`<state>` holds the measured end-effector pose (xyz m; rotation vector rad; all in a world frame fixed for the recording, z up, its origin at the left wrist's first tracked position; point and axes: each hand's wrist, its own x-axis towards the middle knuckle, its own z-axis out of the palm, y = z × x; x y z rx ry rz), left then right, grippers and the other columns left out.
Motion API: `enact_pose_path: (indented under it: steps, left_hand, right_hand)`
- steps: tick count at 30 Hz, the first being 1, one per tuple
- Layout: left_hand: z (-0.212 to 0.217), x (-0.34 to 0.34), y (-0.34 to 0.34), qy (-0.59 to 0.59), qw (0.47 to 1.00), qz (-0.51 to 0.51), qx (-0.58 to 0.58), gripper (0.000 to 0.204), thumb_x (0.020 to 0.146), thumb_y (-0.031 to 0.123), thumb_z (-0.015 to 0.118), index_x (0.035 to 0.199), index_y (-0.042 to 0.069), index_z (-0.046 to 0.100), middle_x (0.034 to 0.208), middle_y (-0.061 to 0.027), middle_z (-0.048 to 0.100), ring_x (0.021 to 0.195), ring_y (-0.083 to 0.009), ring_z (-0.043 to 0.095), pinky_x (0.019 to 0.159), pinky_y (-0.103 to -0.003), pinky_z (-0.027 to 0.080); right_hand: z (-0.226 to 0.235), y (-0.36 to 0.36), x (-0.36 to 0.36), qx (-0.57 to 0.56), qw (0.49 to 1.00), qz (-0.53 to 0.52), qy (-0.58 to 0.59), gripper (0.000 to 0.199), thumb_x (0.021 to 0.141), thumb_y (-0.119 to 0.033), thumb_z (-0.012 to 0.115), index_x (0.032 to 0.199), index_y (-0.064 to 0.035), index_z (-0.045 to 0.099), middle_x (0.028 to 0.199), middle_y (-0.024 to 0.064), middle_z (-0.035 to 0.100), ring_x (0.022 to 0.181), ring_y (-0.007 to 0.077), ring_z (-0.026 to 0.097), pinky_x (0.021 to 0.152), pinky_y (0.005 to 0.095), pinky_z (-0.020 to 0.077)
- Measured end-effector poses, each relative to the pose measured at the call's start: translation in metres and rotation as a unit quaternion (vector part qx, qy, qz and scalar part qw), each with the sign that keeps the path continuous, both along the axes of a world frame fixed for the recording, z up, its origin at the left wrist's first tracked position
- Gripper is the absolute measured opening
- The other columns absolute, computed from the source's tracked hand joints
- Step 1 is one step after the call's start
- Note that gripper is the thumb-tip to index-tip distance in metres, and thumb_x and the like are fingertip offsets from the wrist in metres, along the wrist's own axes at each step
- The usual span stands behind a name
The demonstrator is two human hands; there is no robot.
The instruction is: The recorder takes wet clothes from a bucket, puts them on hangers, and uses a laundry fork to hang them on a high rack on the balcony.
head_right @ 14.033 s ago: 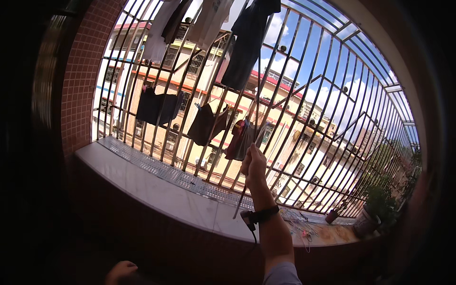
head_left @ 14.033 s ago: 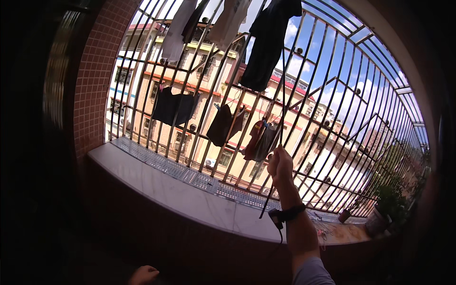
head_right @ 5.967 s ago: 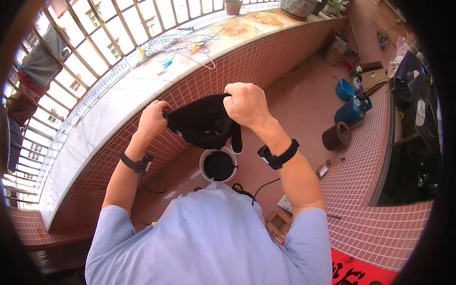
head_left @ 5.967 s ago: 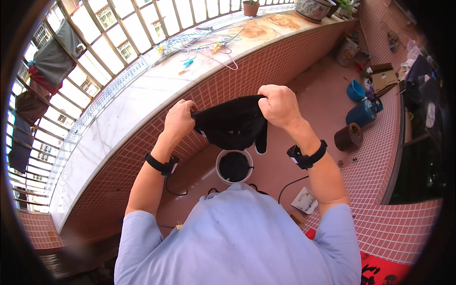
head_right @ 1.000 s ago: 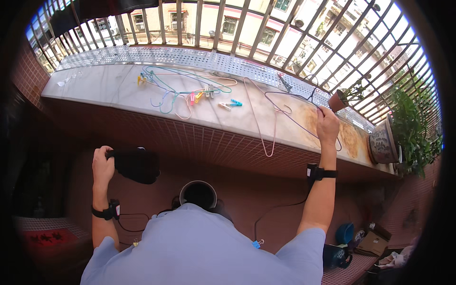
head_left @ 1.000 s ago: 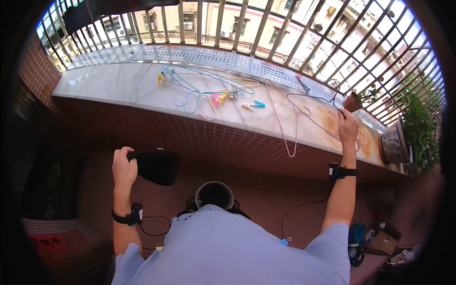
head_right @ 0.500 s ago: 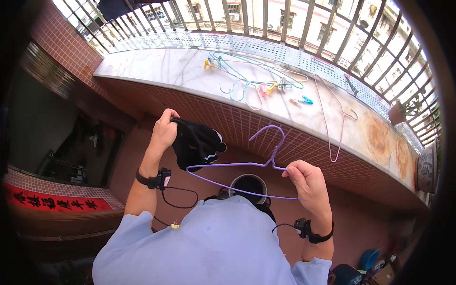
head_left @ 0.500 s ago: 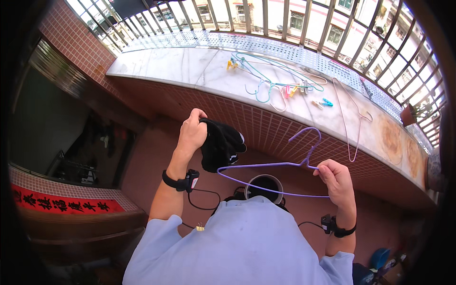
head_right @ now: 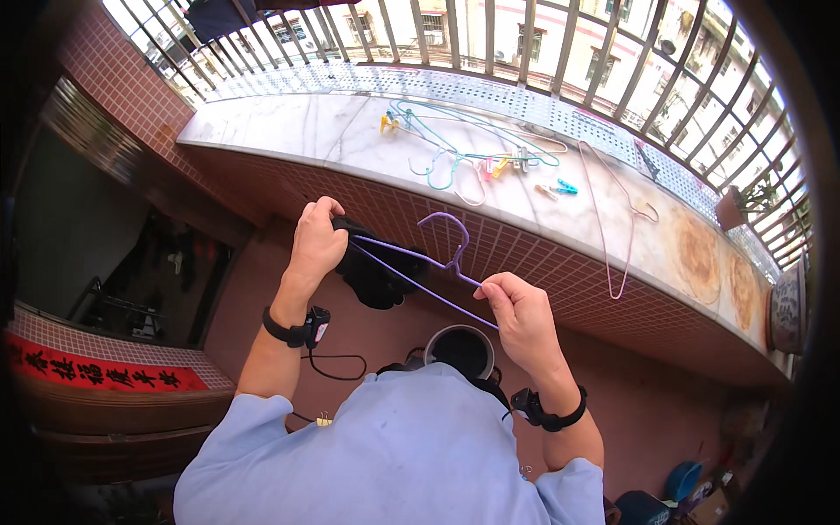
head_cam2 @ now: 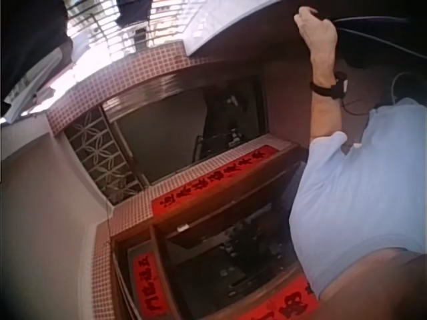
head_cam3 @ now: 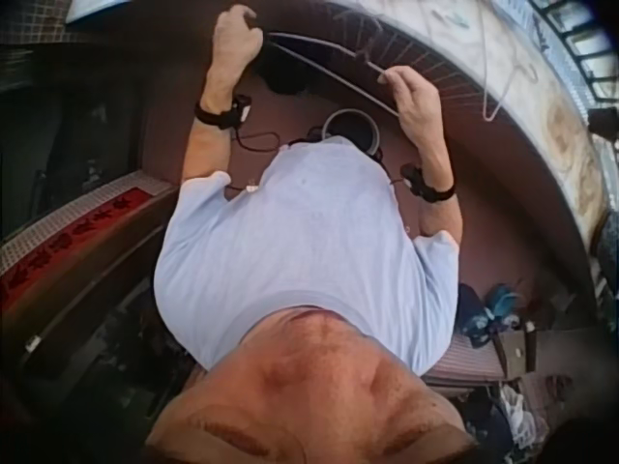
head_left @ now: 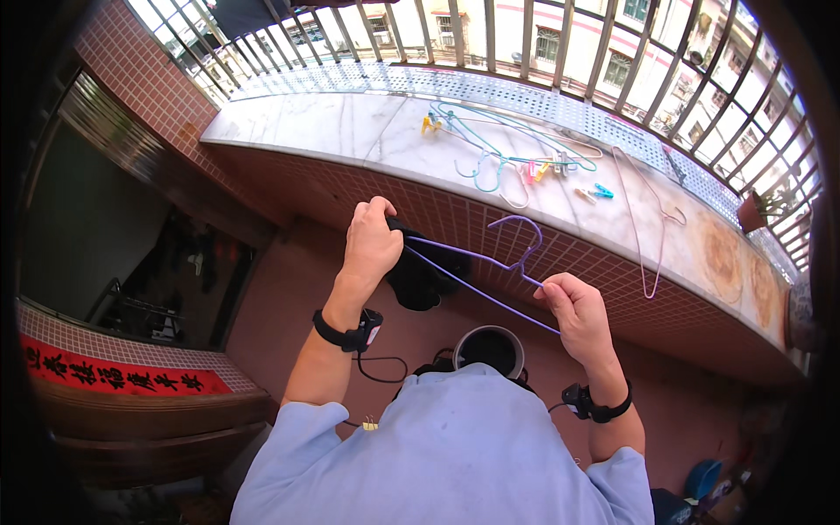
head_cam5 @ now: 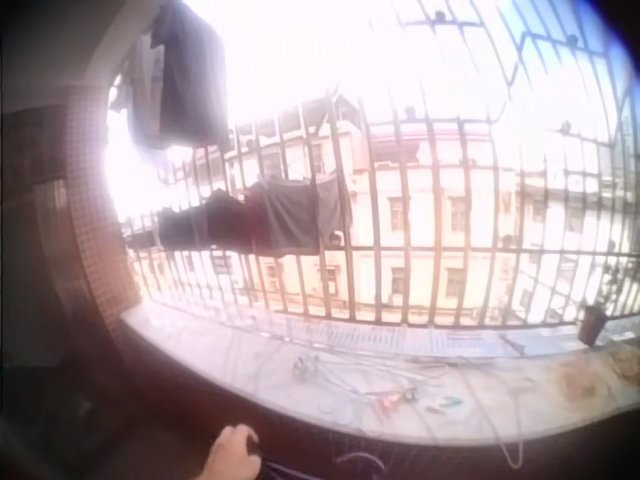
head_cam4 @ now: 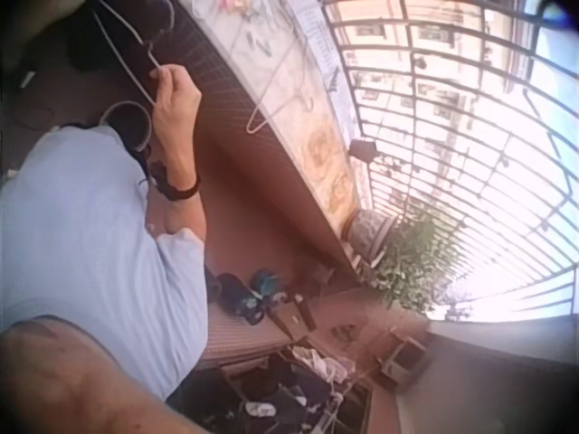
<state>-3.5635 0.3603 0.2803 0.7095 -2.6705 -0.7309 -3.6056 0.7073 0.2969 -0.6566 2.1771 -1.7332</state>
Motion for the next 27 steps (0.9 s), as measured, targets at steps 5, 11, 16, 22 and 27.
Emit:
enact_pose_path:
  steps: [5, 11, 16, 22, 27]
  left_hand:
    - [0.014, -0.001, 0.019, -0.023, 0.999, 0.024, -0.031, 0.031, 0.080, 0.000, 0.061, 0.111, 0.005, 0.061, 0.116, -0.0211, 0.060, 0.109, -0.0441, 0.063, 0.096, -0.049, 0.052]
    - [0.027, -0.002, 0.048, 0.019, 0.997, -0.073, -0.013, 0.023, 0.079, -0.001, 0.061, 0.102, 0.001, 0.064, 0.106, -0.0203, 0.063, 0.099, -0.0387, 0.064, 0.090, -0.045, 0.052]
    - [0.051, 0.010, 0.063, 0.062, 0.985, -0.162, -0.001, 0.026, 0.080, 0.005, 0.072, 0.106, 0.001, 0.069, 0.103, -0.0160, 0.063, 0.099, -0.0345, 0.064, 0.088, -0.041, 0.052]
    - [0.077, 0.018, 0.053, 0.182, 0.912, -0.336, -0.148, 0.027, 0.087, 0.008, 0.079, 0.112, 0.003, 0.071, 0.101, -0.0105, 0.065, 0.097, -0.0287, 0.062, 0.081, -0.039, 0.051]
    - [0.074, 0.012, 0.048, 0.219, 0.916, -0.322, -0.099, 0.021, 0.090, 0.003, 0.076, 0.109, 0.005, 0.070, 0.086, -0.0098, 0.061, 0.070, -0.0267, 0.062, 0.063, -0.036, 0.049]
  right_hand:
    - [0.008, -0.005, 0.002, 0.020, 0.999, 0.016, -0.022, 0.021, 0.107, -0.013, 0.060, 0.098, 0.0028, 0.071, 0.075, 0.0034, 0.063, 0.069, 0.0088, 0.050, 0.064, 0.0274, 0.0437]
    - [-0.008, -0.037, -0.011, 0.039, 0.996, 0.085, 0.012, 0.020, 0.106, -0.012, 0.060, 0.100, 0.0036, 0.071, 0.074, 0.0074, 0.066, 0.068, 0.0132, 0.055, 0.065, 0.0306, 0.0475]
    - [-0.016, -0.035, -0.025, -0.050, 0.997, 0.045, 0.040, 0.021, 0.106, -0.012, 0.060, 0.098, 0.0034, 0.072, 0.072, 0.0049, 0.063, 0.067, 0.0106, 0.052, 0.063, 0.0286, 0.0456]
    - [0.003, -0.014, -0.039, -0.095, 0.994, 0.052, 0.014, 0.022, 0.107, -0.014, 0.061, 0.096, 0.0009, 0.073, 0.071, -0.0021, 0.059, 0.067, 0.0059, 0.049, 0.061, 0.0249, 0.0419]
    - [0.009, -0.010, -0.039, -0.102, 0.950, -0.067, 0.289, 0.028, 0.093, -0.012, 0.077, 0.117, 0.0004, 0.068, 0.106, 0.0104, 0.065, 0.092, 0.0176, 0.060, 0.081, 0.0315, 0.0515]
